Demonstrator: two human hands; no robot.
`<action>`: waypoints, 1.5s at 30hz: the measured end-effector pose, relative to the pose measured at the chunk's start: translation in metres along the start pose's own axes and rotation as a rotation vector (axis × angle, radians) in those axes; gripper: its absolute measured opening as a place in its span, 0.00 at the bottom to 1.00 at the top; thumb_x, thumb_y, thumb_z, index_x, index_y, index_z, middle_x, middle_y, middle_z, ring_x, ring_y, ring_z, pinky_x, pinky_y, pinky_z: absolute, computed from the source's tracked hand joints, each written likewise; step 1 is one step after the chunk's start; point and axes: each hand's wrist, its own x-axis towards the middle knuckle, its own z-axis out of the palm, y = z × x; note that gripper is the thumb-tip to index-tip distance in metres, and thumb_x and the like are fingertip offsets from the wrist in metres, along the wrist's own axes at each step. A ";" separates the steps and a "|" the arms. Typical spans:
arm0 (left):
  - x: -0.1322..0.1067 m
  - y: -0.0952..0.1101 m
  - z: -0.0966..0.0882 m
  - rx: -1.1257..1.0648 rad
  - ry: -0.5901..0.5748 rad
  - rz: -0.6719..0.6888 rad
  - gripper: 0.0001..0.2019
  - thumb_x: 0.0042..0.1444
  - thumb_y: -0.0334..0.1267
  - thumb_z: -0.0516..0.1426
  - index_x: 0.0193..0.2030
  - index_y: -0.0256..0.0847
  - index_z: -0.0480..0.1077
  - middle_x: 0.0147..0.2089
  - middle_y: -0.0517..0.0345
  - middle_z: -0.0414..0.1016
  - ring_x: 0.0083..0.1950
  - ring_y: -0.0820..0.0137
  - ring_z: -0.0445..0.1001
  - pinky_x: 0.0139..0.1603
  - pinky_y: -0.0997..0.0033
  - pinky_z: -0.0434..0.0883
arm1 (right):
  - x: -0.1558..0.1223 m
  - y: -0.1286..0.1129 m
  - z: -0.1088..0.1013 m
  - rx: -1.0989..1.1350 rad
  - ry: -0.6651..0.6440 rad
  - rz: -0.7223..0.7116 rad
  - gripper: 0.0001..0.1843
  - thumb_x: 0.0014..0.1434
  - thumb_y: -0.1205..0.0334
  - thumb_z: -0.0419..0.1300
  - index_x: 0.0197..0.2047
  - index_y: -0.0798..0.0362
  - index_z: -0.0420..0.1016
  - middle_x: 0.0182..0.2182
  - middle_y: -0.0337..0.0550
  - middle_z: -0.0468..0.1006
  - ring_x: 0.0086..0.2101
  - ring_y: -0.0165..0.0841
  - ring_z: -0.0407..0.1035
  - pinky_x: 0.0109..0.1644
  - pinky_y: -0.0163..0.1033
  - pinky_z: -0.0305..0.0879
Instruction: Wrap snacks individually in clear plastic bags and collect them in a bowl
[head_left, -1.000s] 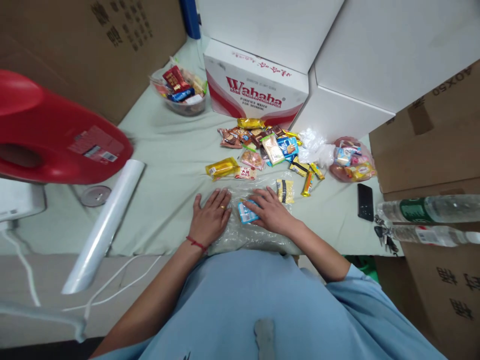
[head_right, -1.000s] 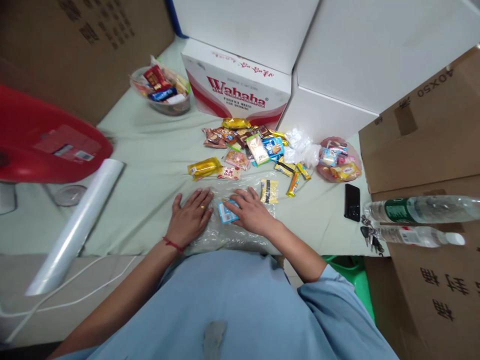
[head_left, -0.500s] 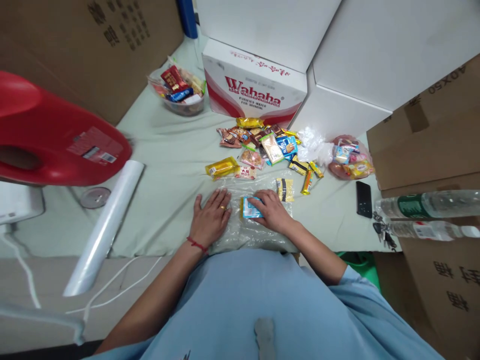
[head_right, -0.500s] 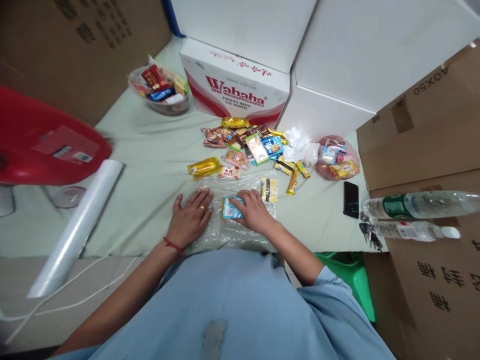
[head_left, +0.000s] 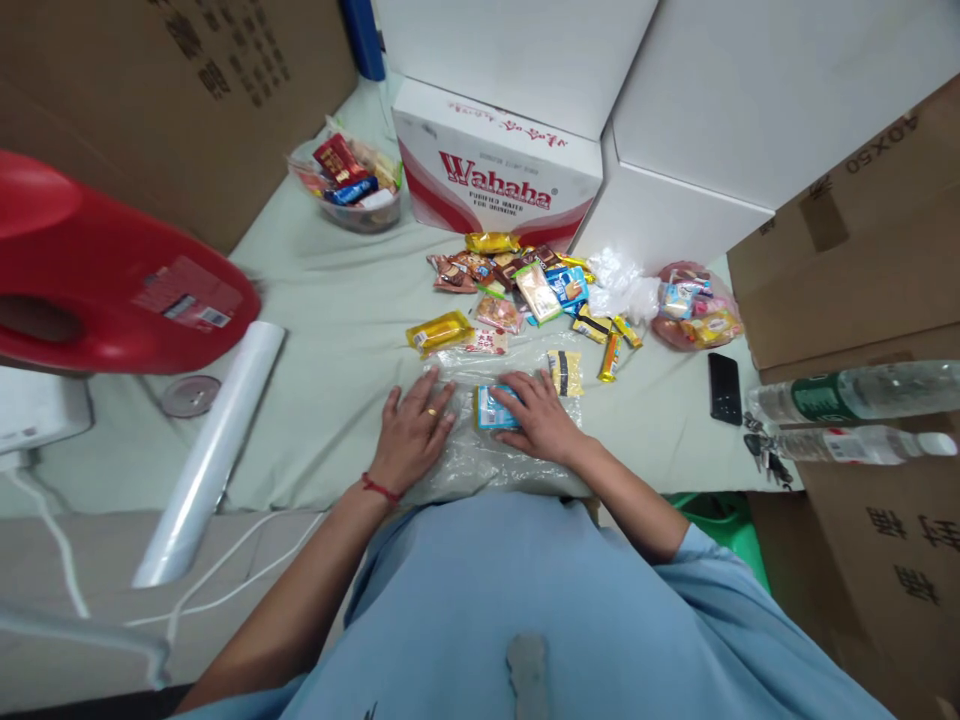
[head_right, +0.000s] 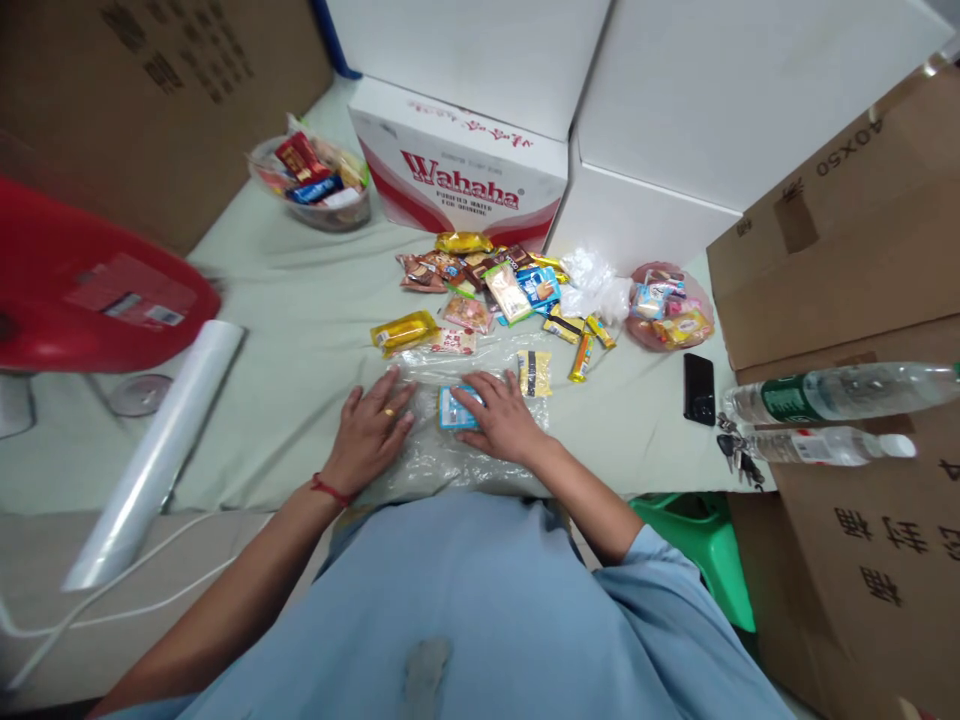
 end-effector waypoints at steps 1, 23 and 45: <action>-0.002 -0.002 -0.003 -0.017 0.027 0.006 0.27 0.72 0.46 0.47 0.76 0.49 0.61 0.83 0.47 0.46 0.82 0.53 0.53 0.78 0.39 0.52 | -0.007 0.001 -0.006 0.030 0.023 -0.007 0.37 0.68 0.47 0.63 0.75 0.48 0.60 0.73 0.59 0.61 0.73 0.51 0.51 0.75 0.70 0.40; 0.002 -0.006 -0.037 -0.390 -0.089 0.093 0.17 0.69 0.49 0.50 0.42 0.45 0.77 0.51 0.52 0.85 0.61 0.62 0.79 0.70 0.55 0.68 | -0.064 0.036 -0.039 0.549 0.054 0.162 0.16 0.73 0.51 0.55 0.49 0.51 0.79 0.35 0.43 0.80 0.36 0.35 0.72 0.45 0.40 0.69; 0.040 -0.017 -0.016 -0.213 0.286 -0.441 0.20 0.60 0.54 0.56 0.23 0.46 0.63 0.26 0.57 0.69 0.34 0.64 0.69 0.39 0.65 0.65 | 0.019 0.007 -0.001 0.177 -0.017 -0.059 0.18 0.75 0.60 0.55 0.62 0.51 0.79 0.60 0.55 0.75 0.54 0.41 0.72 0.58 0.45 0.70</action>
